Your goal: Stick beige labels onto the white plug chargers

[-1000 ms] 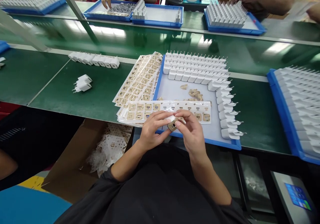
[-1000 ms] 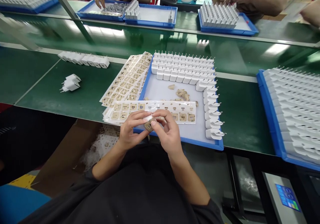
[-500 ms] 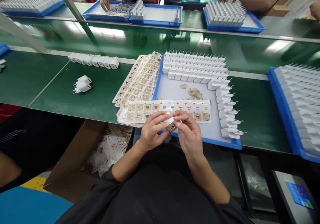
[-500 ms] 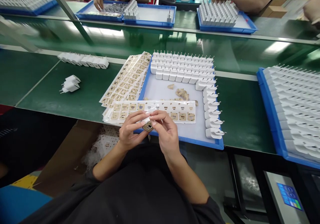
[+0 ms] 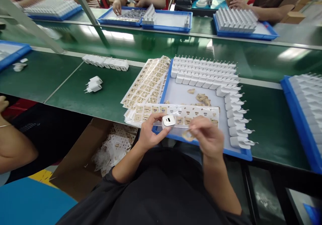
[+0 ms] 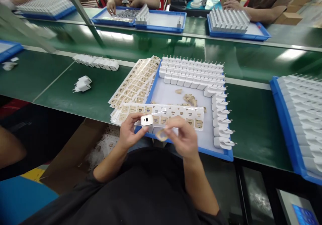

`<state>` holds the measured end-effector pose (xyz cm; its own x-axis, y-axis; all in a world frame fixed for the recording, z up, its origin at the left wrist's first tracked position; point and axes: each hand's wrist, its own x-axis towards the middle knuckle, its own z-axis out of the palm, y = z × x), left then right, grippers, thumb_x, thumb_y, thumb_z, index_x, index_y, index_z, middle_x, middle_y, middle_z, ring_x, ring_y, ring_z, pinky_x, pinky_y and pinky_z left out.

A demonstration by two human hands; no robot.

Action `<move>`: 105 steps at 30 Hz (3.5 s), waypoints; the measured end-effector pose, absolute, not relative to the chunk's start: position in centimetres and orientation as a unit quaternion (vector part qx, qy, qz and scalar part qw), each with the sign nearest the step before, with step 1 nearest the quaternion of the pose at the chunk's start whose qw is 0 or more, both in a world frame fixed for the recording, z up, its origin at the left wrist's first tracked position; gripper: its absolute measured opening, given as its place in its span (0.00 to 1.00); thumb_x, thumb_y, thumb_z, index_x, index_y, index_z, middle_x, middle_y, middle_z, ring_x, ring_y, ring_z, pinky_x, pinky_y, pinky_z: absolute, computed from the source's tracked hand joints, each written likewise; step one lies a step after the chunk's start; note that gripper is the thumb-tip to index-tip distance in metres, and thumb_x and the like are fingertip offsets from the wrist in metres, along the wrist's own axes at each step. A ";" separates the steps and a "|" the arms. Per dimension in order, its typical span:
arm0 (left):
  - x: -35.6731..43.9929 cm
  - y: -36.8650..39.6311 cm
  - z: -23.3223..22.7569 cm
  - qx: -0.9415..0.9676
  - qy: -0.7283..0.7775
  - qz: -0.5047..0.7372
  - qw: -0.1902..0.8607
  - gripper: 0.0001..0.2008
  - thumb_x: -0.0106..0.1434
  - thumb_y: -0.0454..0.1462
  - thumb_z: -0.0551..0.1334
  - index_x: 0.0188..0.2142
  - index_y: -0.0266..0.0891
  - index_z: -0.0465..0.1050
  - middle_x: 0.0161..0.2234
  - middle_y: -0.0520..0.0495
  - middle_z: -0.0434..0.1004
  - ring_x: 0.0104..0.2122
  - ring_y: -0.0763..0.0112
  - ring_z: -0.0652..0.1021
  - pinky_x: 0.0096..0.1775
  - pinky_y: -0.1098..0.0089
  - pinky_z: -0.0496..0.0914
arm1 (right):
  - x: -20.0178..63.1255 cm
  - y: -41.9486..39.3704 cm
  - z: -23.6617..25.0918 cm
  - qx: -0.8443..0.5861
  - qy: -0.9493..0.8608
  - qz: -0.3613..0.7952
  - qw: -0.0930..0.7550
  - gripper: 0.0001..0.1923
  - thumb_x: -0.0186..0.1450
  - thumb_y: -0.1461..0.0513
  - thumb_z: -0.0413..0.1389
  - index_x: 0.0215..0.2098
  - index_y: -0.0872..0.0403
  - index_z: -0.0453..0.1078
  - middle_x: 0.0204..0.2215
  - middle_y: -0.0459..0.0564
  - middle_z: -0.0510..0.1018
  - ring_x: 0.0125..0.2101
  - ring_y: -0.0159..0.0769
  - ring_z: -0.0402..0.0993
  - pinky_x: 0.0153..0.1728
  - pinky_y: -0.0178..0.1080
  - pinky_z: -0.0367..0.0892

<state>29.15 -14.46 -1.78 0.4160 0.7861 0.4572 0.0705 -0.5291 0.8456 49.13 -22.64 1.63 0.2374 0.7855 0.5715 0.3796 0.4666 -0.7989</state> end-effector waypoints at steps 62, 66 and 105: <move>38.1 -3.9 9.8 0.939 0.076 -0.143 0.305 0.16 0.54 0.44 0.68 0.43 0.45 0.82 0.24 0.51 0.78 0.23 0.66 0.76 0.28 0.72 0.66 | 55.9 -30.1 -0.2 -0.708 -0.400 0.168 0.557 0.15 0.66 0.54 0.62 0.49 0.49 0.77 0.38 0.49 0.81 0.37 0.38 0.78 0.38 0.40 0.75; 38.7 -3.6 12.8 0.954 0.093 -0.107 0.264 0.16 0.51 0.42 0.71 0.41 0.41 0.83 0.27 0.50 0.78 0.28 0.64 0.77 0.42 0.63 0.72 | 55.3 -28.9 -0.8 -0.690 -0.403 0.182 0.573 0.17 0.66 0.54 0.61 0.52 0.49 0.76 0.47 0.52 0.81 0.43 0.40 0.79 0.43 0.42 0.76; 37.9 -16.1 -0.9 0.411 0.285 0.243 0.831 0.31 0.50 0.43 0.78 0.51 0.37 0.74 0.44 0.42 0.85 0.43 0.55 0.84 0.48 0.58 0.78 | 51.2 -27.4 -0.7 -0.681 -0.547 -0.117 0.474 0.10 0.67 0.65 0.61 0.45 0.50 0.79 0.54 0.57 0.73 0.55 0.49 0.71 0.56 0.54 0.71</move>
